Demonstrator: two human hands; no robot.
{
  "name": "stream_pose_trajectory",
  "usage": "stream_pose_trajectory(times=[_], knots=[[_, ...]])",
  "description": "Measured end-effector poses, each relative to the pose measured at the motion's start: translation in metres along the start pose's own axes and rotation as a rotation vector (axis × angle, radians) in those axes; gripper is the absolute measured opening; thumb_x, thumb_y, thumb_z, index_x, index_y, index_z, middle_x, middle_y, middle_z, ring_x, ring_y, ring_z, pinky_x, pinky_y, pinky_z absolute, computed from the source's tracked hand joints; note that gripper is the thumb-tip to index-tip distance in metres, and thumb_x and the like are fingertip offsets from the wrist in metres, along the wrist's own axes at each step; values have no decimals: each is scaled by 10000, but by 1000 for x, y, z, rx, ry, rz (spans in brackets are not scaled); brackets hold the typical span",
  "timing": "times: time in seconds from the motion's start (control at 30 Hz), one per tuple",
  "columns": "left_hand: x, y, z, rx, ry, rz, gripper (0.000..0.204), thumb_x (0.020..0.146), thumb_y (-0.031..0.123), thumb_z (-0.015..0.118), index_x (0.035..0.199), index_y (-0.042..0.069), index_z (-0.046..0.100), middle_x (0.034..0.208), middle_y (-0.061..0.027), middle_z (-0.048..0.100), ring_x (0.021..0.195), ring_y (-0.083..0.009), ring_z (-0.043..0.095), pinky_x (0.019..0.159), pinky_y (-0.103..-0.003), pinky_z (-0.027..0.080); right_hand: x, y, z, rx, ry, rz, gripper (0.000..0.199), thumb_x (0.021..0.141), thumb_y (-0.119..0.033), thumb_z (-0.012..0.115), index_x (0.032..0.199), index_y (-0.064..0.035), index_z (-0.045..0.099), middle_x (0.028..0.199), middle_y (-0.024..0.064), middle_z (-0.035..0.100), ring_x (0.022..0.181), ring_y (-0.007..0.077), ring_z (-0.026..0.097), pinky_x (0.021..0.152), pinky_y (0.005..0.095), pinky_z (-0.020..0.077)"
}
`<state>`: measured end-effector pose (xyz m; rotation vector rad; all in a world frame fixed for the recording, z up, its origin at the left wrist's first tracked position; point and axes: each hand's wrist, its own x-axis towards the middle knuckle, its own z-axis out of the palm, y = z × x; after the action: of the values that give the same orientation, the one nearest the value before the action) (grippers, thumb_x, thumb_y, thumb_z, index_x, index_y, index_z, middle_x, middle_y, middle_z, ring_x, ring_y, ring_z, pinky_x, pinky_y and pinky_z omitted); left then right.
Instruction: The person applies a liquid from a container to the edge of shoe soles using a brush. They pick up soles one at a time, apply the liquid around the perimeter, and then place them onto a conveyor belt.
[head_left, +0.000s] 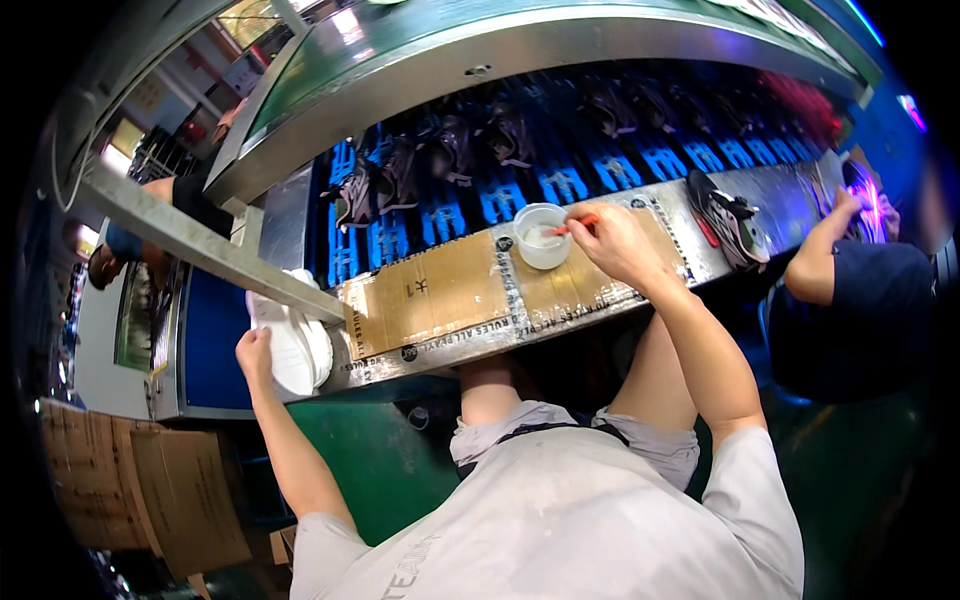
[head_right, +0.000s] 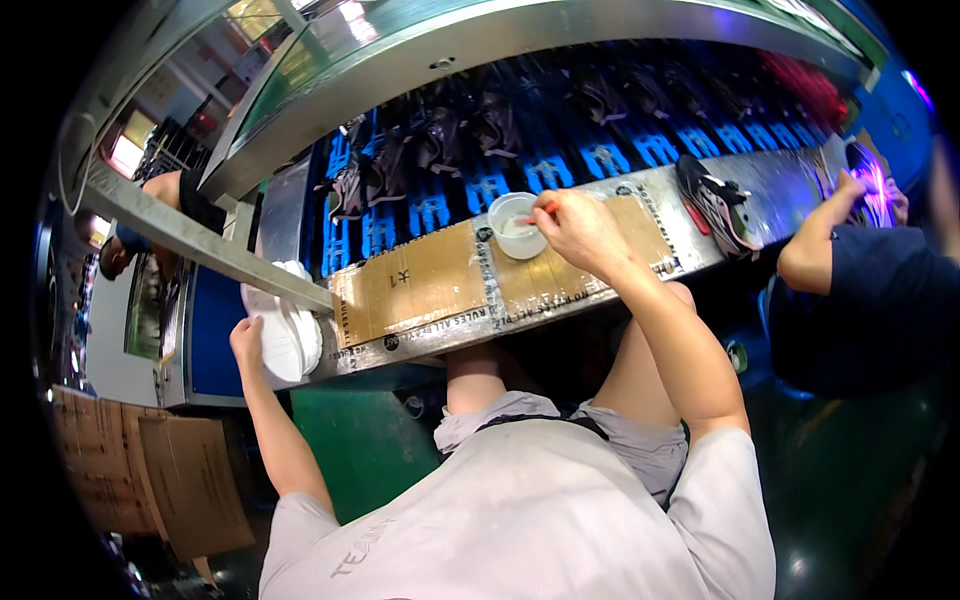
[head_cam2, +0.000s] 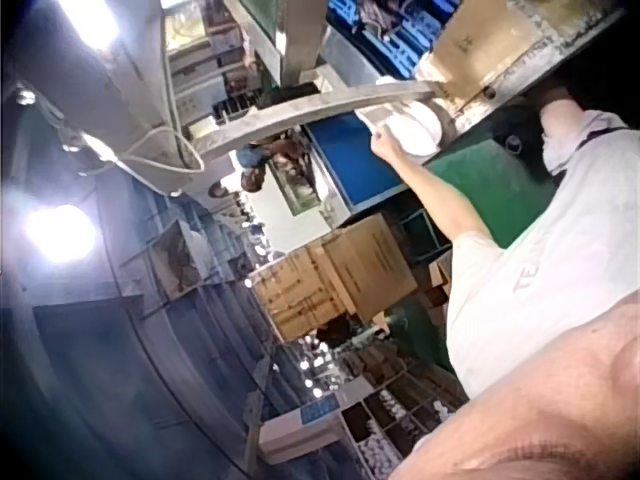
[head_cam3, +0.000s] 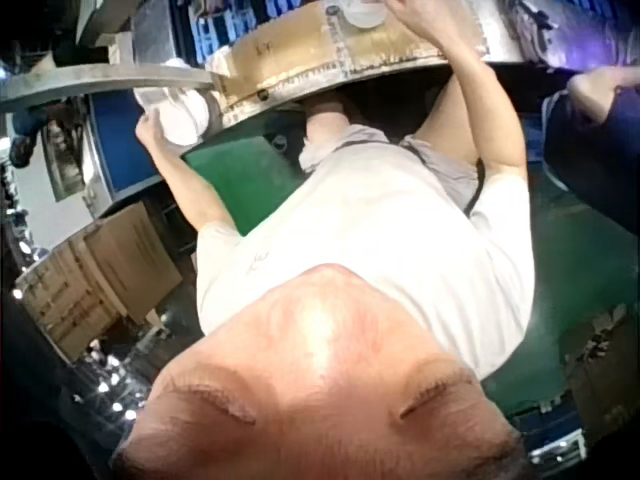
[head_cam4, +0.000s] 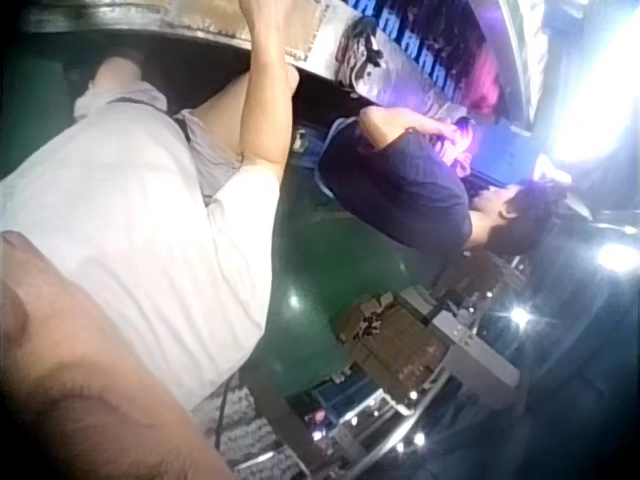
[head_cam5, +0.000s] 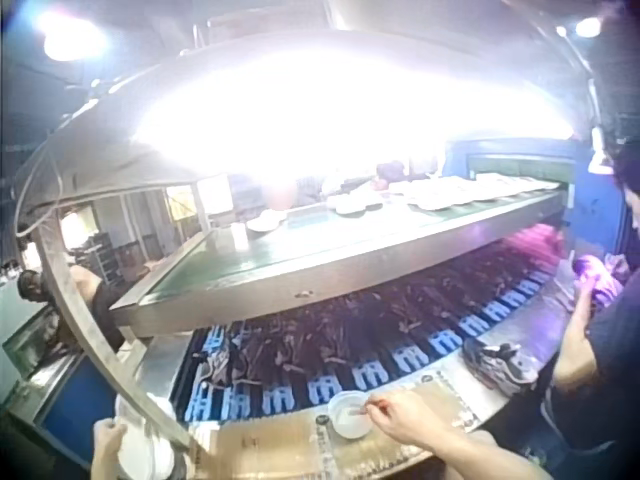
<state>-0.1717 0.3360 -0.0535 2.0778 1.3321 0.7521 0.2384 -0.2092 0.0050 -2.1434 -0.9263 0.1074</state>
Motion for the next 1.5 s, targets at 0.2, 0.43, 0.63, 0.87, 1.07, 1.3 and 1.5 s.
stream_pose_trajectory(times=[0.2,0.43,0.63,0.87,1.07,1.3,1.5], knots=[[-97,63,-29,-1032,-119,-300,577,910,186,525,1412,-96,484,1312,-236,622,1173,-370,656,1012,-479,532,-9,-2,-9,181,342,-172,156,947,-166,648,962,-35,733,838,147,718,767,354,678,699,423,528],[-224,170,56,-1608,-770,-167,907,832,350,479,1573,-96,206,1462,-391,442,1311,-493,535,1107,-565,465,-16,32,13,418,131,1,193,978,-150,644,1051,0,742,825,110,729,710,144,645,709,288,521],[-246,188,118,-1654,-1291,-514,835,998,500,483,1549,-94,278,1406,-398,469,1220,-523,588,851,-537,635,-36,-6,-14,650,-150,-161,215,1015,-111,600,1116,34,724,979,72,719,900,120,653,833,278,525],[-258,226,123,-1745,-1701,-992,851,982,516,552,1510,-108,313,1261,-460,482,1106,-593,614,748,-540,666,-31,-25,-6,650,-396,-190,195,975,-125,615,1042,-15,762,950,56,740,857,129,651,798,287,526],[-250,229,114,-1604,-1643,-910,856,938,506,607,1505,-84,355,1256,-421,525,1037,-560,659,720,-532,662,-25,10,10,612,-252,-114,202,974,-128,611,1030,-11,766,858,61,735,804,128,664,749,287,529],[-225,227,141,-1319,-1368,-254,832,984,564,511,1539,-28,327,1263,-291,587,1095,-377,694,828,-425,652,-51,-28,12,640,-223,-129,196,984,-107,627,1071,19,750,889,87,745,802,132,689,743,277,539],[-203,244,150,-1295,-1042,-14,745,1017,553,494,1471,-35,435,1323,-199,633,1172,-251,666,978,-377,560,-76,-46,3,655,-239,-268,156,958,-57,650,1055,10,753,860,99,756,750,167,705,715,293,551]])
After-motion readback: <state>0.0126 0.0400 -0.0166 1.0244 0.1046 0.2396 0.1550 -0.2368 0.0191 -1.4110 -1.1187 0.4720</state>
